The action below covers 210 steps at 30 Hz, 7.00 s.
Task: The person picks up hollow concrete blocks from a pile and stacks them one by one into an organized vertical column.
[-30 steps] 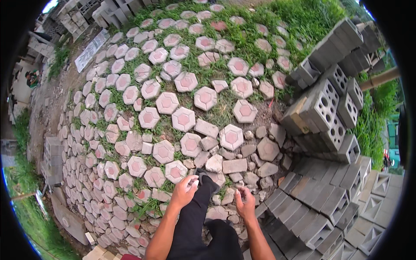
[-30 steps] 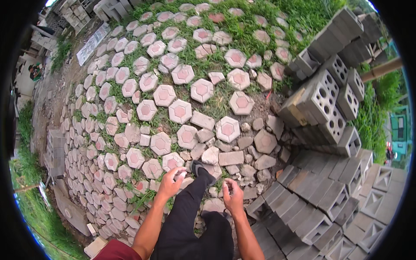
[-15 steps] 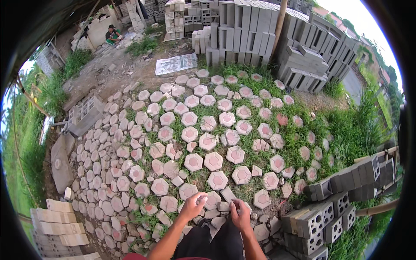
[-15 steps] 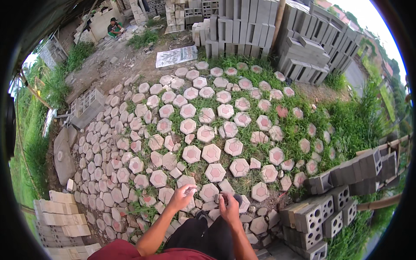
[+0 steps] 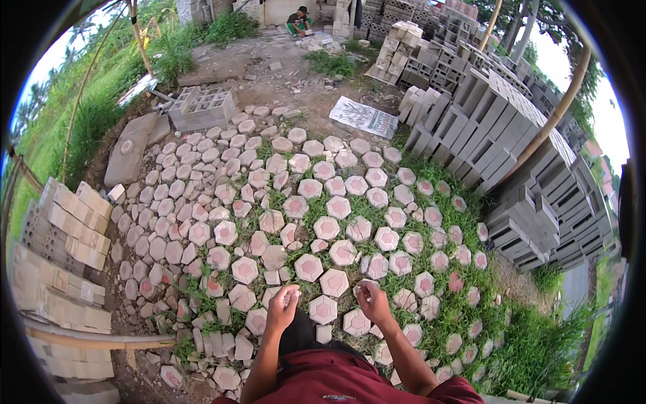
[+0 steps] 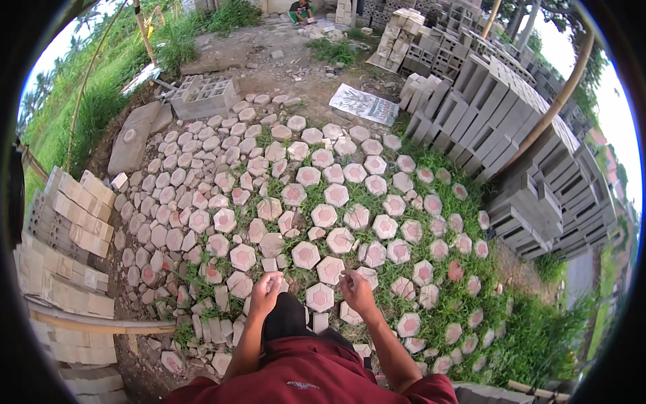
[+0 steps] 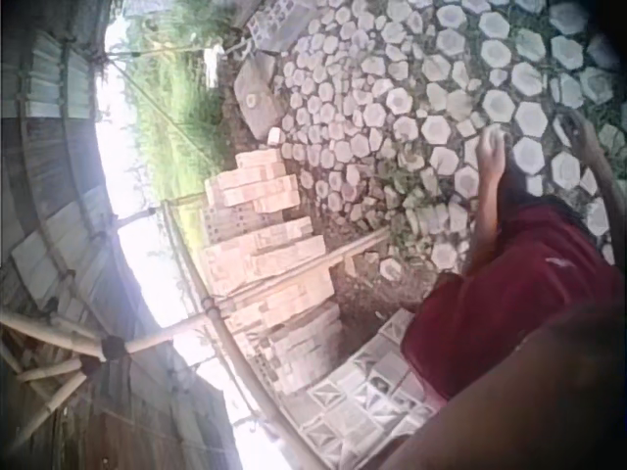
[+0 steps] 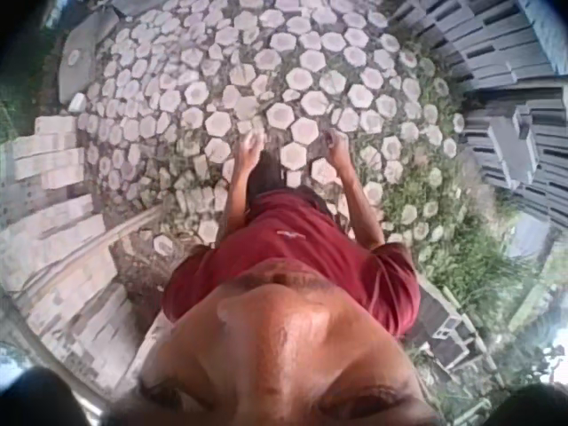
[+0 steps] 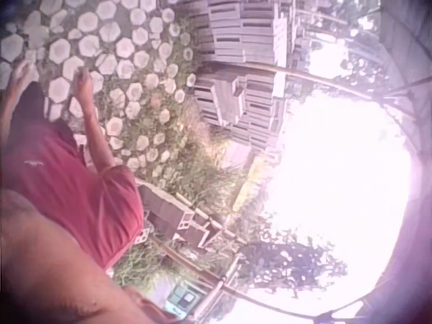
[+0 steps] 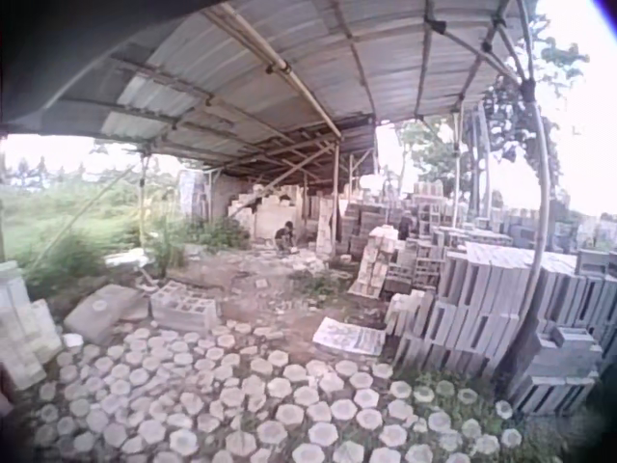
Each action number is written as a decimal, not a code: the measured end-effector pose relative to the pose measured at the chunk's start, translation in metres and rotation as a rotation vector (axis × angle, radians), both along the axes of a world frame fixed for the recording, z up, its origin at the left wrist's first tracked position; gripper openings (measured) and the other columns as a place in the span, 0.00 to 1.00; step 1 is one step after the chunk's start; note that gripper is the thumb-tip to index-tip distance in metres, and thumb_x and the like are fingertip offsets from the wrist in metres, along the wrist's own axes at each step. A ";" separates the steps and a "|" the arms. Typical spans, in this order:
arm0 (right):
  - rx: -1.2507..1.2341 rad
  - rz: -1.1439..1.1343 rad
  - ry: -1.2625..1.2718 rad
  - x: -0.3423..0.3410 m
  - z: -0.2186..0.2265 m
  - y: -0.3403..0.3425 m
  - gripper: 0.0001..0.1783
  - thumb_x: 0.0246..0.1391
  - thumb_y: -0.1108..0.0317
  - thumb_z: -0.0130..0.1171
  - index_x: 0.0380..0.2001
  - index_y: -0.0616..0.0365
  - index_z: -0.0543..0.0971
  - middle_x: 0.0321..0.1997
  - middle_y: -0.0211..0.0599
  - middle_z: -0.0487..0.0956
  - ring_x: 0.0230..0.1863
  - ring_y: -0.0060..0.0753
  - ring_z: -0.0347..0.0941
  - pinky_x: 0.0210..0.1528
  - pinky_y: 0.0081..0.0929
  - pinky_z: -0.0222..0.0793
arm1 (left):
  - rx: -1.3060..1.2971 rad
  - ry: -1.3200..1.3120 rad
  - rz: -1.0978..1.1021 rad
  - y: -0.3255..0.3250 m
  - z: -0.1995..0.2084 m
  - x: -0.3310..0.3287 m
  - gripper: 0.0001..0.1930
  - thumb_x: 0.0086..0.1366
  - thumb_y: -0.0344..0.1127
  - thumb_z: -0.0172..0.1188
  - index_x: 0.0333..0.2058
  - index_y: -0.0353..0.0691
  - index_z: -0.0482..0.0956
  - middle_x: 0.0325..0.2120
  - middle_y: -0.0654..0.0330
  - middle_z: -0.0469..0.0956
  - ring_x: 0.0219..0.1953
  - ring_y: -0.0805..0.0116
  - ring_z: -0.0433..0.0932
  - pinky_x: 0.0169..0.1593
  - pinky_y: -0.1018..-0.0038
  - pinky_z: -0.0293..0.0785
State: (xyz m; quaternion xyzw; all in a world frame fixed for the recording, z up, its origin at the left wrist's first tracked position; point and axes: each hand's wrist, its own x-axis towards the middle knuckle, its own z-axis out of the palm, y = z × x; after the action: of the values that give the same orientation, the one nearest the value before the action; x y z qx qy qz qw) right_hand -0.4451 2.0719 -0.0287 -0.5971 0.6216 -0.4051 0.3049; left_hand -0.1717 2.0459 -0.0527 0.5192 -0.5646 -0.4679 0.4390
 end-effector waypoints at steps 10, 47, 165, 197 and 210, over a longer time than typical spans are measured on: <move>-0.037 0.121 -0.110 0.011 -0.020 -0.233 0.13 0.57 0.68 0.57 0.41 0.67 0.75 0.30 0.43 0.79 0.31 0.30 0.77 0.36 0.26 0.73 | 0.117 0.040 0.141 -0.170 -0.039 0.001 0.14 0.67 0.36 0.53 0.44 0.31 0.75 0.34 0.53 0.81 0.37 0.72 0.80 0.39 0.77 0.74; 0.204 0.643 -0.329 -0.047 -0.034 -0.924 0.12 0.60 0.65 0.55 0.37 0.65 0.75 0.30 0.34 0.79 0.31 0.21 0.75 0.36 0.20 0.71 | -0.014 -0.010 0.713 -0.765 0.016 -0.122 0.13 0.67 0.35 0.51 0.42 0.30 0.76 0.31 0.57 0.80 0.33 0.75 0.78 0.37 0.79 0.73; 0.482 -0.102 0.123 1.468 -0.190 -2.172 0.24 0.46 0.57 0.61 0.35 0.69 0.69 0.26 0.62 0.75 0.35 0.66 0.74 0.34 0.49 0.68 | 0.263 -0.481 -0.328 -2.224 -0.146 1.483 0.24 0.60 0.51 0.58 0.43 0.34 0.75 0.29 0.49 0.80 0.34 0.51 0.79 0.39 0.61 0.74; 0.073 -1.036 -1.318 1.361 0.024 -1.834 0.39 0.60 0.35 0.40 0.57 0.59 0.70 0.48 0.41 0.78 0.43 0.34 0.76 0.45 0.26 0.72 | 1.020 0.670 -1.006 -2.034 -0.067 1.219 0.29 0.67 0.56 0.42 0.56 0.39 0.67 0.50 0.52 0.72 0.52 0.53 0.72 0.56 0.57 0.69; -0.438 -1.435 -1.327 1.294 -0.028 -1.666 0.41 0.60 0.34 0.39 0.48 0.65 0.77 0.44 0.40 0.78 0.45 0.28 0.72 0.48 0.25 0.66 | 1.060 0.163 -1.396 -1.898 -0.022 1.028 0.32 0.67 0.59 0.37 0.58 0.41 0.65 0.51 0.49 0.71 0.51 0.49 0.73 0.54 0.57 0.71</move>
State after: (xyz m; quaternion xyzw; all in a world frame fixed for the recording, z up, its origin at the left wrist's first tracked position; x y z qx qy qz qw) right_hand 0.8485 0.4062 -0.0570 0.2231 0.4507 -0.8501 0.1565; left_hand 0.8559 0.1479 -0.0751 0.1559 -0.4285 -0.8655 -0.2074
